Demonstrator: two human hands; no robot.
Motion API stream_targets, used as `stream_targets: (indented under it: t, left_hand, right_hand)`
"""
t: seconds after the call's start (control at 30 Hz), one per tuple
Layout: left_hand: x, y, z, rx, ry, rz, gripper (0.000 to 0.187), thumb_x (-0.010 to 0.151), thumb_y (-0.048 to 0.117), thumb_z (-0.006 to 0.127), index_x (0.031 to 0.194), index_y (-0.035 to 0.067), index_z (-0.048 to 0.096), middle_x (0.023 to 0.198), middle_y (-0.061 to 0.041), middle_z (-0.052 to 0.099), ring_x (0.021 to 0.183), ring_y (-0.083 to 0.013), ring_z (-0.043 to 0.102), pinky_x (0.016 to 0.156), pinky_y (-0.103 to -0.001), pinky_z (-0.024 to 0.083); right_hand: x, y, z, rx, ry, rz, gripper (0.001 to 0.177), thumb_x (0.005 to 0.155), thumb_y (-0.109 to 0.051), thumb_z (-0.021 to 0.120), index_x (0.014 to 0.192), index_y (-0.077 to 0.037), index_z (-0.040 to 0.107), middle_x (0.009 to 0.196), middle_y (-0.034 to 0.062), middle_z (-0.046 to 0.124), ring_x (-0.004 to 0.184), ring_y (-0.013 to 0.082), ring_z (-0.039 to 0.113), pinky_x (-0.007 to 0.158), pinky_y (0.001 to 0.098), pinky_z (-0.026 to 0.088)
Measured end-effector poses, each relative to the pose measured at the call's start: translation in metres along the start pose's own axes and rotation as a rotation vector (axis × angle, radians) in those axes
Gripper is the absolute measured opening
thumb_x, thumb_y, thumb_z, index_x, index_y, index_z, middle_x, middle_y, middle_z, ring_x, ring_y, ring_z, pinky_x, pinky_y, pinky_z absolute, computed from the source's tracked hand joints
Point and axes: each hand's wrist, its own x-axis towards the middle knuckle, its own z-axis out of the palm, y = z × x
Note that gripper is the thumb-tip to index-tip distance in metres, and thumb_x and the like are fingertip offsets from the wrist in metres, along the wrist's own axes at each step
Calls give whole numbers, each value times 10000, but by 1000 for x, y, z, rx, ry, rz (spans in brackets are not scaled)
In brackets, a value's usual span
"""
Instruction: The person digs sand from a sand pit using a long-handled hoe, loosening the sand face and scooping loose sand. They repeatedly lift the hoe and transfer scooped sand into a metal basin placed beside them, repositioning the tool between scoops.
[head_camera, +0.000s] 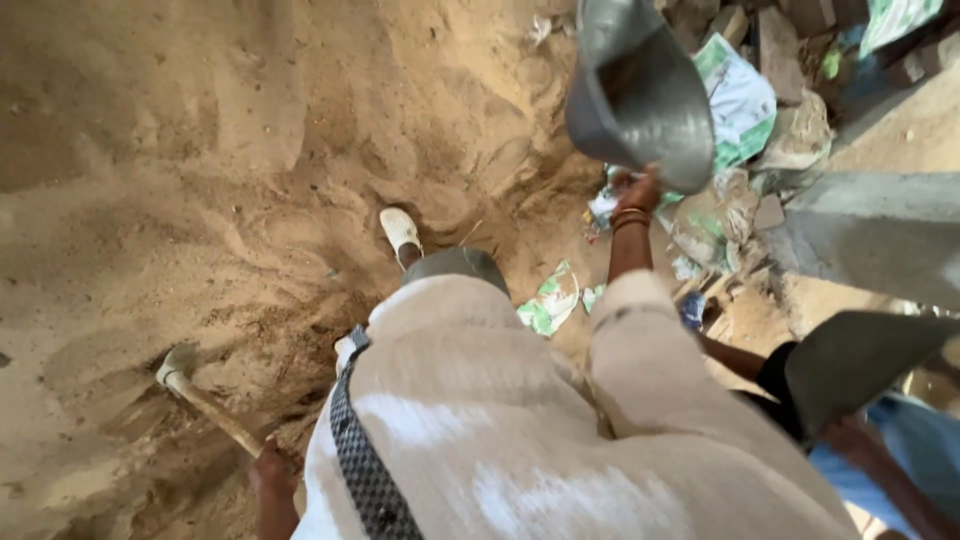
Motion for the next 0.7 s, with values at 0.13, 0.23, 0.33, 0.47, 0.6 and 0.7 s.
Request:
stream_targets:
  t: [0.13,0.23,0.33,0.47,0.6,0.7]
  left_hand:
    - [-1,4,7,33,-8,31,294,1071,292,578,853,110,504,619,-66,493,495,-218,442,459,-386,385]
    - [1,6,7,30,67,8,357,1076,349,585,838,97,501,619,-65,487,491,-215,452,450,-371,399]
    - [5,2,4,52,74,31,315,1059,330,597,843,115,517,633,-54,499,493,-210,475,444,-361,424]
    - [-4,12,-2,163,31,-37,405,1080,429,526,875,82,485,638,-82,486,488,-231,458,427,-398,368]
    - [4,3,-1,96,-35,16,331,1079,377,498,994,59,465,648,-75,485,488,-226,449,434,-408,374]
    - [5,0,0,47,-80,43,298,1078,339,477,1083,42,450,656,-70,484,489,-222,442,439,-415,379]
  right_hand:
    - [-87,-1,47,-780,-492,-306,80,904,-98,378,918,-21,393,903,101,447,849,181,436,846,283,349]
    - [-143,56,90,-1561,-988,-616,140,891,-170,518,956,-81,604,934,96,636,877,235,598,846,399,456]
    - [-177,166,117,-2085,-1321,-817,193,882,-218,612,981,-119,745,955,95,762,895,271,705,845,477,527]
    - [-258,155,190,-1681,-1371,-446,284,922,-351,665,1108,-137,691,1056,69,734,996,260,696,981,440,531]
    - [-284,147,232,-1462,-1041,-91,391,860,-457,676,1044,-121,757,1077,92,745,966,273,720,884,410,584]
    - [-235,172,160,-1835,-1347,-562,188,930,-302,672,927,-130,748,1024,95,734,962,262,704,988,454,549]
